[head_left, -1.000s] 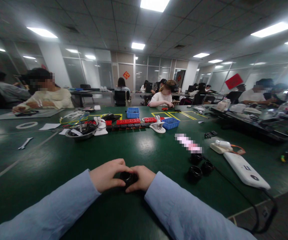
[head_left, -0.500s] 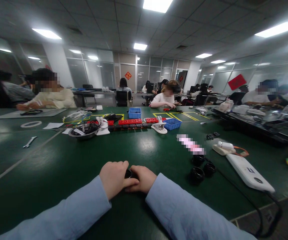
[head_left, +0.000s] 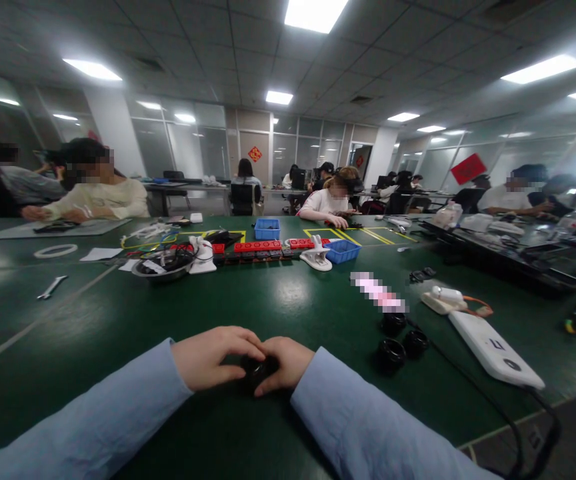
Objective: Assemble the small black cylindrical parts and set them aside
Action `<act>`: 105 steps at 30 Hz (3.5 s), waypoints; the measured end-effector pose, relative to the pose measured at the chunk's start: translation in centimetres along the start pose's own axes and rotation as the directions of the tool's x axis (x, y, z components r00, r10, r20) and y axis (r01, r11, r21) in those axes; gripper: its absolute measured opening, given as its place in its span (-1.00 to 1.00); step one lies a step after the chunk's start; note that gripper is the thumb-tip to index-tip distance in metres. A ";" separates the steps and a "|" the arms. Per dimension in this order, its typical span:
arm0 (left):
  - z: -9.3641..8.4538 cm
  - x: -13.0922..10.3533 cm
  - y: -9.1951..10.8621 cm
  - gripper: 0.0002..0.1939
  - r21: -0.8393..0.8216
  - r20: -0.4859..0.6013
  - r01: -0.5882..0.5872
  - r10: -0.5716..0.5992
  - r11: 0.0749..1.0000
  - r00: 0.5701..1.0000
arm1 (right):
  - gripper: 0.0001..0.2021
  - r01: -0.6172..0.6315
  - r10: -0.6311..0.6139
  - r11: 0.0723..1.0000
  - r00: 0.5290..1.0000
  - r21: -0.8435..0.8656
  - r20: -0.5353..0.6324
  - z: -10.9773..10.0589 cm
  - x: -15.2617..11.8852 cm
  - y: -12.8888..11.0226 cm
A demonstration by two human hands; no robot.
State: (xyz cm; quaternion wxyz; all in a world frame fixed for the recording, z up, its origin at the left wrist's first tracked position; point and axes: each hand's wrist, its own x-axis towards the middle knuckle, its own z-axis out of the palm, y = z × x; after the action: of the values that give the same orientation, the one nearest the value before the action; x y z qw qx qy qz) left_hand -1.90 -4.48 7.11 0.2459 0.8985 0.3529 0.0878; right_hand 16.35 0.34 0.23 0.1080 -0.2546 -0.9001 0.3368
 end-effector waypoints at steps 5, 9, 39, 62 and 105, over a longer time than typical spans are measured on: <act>0.6 0.1 -0.4 -0.59 0.042 0.012 0.066 -0.067 0.997 0.998 | -0.55 0.030 -0.031 0.999 0.999 0.043 0.017 0.0 0.1 0.4; 0.7 0.2 0.0 -0.59 0.128 -0.016 0.150 -0.149 0.980 0.989 | -0.57 0.001 -0.001 0.998 1.000 0.061 -0.011 0.1 0.0 0.0; 0.8 0.0 -0.4 -0.49 0.069 0.009 0.120 -0.121 0.990 0.993 | -0.48 -0.048 0.048 0.999 0.999 0.004 0.025 0.4 0.1 0.7; 1.3 0.5 0.5 -0.65 0.178 -0.157 0.221 -0.194 0.959 0.968 | -0.49 -0.152 0.151 0.988 0.986 -0.009 -0.072 0.6 0.1 -0.1; 1.6 0.6 0.8 -0.71 0.190 -0.113 0.269 -0.251 0.944 0.961 | -0.46 -0.170 0.165 0.983 0.984 -0.070 -0.069 0.8 0.0 -0.2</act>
State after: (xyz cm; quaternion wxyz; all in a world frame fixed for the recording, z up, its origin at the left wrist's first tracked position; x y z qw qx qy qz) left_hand -0.42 -5.24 6.10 0.1467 0.8598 0.4858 0.0572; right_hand 15.99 -0.22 -0.22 0.0978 -0.3437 -0.8838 0.3021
